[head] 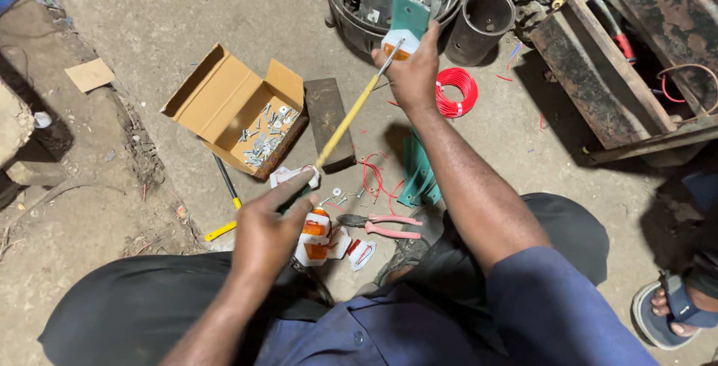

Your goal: The person sits on the floor and assembles small electrical components. They attach red wires to white plastic housings with orange inserts, secure them to teal metal plates using pliers and a screwdriver, and place finished units aside.

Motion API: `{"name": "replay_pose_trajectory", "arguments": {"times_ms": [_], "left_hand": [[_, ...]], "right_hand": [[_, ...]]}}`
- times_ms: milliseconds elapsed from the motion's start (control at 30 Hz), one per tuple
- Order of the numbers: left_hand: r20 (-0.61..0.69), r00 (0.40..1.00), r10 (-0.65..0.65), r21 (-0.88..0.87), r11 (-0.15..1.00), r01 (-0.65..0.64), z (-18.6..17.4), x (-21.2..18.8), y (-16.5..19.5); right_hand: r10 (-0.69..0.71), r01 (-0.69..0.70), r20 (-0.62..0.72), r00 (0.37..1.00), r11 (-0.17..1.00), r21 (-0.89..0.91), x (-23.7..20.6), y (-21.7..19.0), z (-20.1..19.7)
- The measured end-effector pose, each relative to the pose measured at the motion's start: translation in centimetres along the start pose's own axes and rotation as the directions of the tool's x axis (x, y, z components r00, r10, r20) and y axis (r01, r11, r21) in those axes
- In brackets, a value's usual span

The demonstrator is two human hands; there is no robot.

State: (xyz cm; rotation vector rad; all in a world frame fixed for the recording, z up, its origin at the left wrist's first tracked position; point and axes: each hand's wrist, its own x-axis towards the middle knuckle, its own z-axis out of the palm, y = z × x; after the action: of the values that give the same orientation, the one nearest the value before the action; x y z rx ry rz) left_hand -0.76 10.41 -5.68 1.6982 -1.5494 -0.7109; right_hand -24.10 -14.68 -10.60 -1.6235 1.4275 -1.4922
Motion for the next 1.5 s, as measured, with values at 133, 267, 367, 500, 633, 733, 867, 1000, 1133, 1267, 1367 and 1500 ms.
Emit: {"name": "replay_pose_trajectory", "arguments": {"times_ms": [133, 267, 367, 500, 633, 733, 867, 1000, 1133, 1267, 1367, 1500], "left_hand": [[-0.107, 0.921, 0.373, 0.268, 0.903, -0.335, -1.5, 0.0, 0.5], [-0.155, 0.962, 0.225, -0.068, 0.969, -0.237, -1.1, -0.4, 1.0], [0.13, 0.928, -0.348, -0.477, 0.799, 0.367, -0.7, -0.6, 1.2], [-0.074, 0.997, 0.008, -0.109, 0.994, -0.016, -1.5, -0.4, 1.0], [-0.149, 0.893, 0.424, 0.242, 0.891, -0.383, -1.8, -0.9, 1.0], [-0.174, 0.877, 0.448, 0.218, 0.886, -0.409, -1.1, -1.3, 1.1], [0.113, 0.938, -0.328, -0.469, 0.815, 0.341, -0.8, -1.2, 1.4], [-0.096, 0.995, 0.021, -0.048, 0.999, -0.026, -2.2, -1.4, 1.3], [-0.154, 0.889, 0.431, 0.289, 0.88, -0.377, -2.4, -2.4, 0.5], [-0.182, 0.948, 0.26, 0.017, 0.965, -0.261, -1.0, -2.4, -1.4], [0.099, 0.926, -0.365, -0.443, 0.817, 0.369, -0.4, -2.7, -2.2], [0.024, 0.99, -0.138, -0.089, 0.986, 0.139, -1.6, -1.6, -1.9]], "right_hand": [[0.042, -0.042, -0.007, 0.999, 0.995, -0.088, -0.2, 0.3, 0.3], [-0.022, 0.024, 0.014, 1.0, 0.99, -0.139, -0.5, 0.6, 0.6], [0.009, -0.005, 0.043, 0.999, 0.997, -0.074, -0.8, 0.8, 0.6], [0.031, -0.029, 0.059, 0.998, 0.999, -0.044, -1.1, 0.7, 0.4], [0.117, -0.117, 0.051, 0.992, 0.993, -0.013, -1.1, 0.5, 0.5], [0.027, -0.024, 0.019, 0.999, 0.99, -0.138, -0.9, 0.6, 0.6], [0.01, -0.007, 0.079, 0.997, 0.999, -0.04, -1.5, 1.2, 0.5], [0.123, -0.112, 0.144, 0.982, 0.991, -0.08, -2.7, 2.0, 1.1], [0.253, -0.23, 0.137, 0.958, 0.959, -0.163, -4.2, 3.5, 2.0], [0.273, -0.244, 0.152, 0.95, 0.952, -0.186, -5.7, 5.6, 3.0], [0.256, -0.232, 0.185, 0.949, 0.962, -0.143, -7.1, 7.2, 3.3], [0.362, -0.319, 0.255, 0.897, 0.927, -0.196, -8.6, 8.3, 3.3]]}}
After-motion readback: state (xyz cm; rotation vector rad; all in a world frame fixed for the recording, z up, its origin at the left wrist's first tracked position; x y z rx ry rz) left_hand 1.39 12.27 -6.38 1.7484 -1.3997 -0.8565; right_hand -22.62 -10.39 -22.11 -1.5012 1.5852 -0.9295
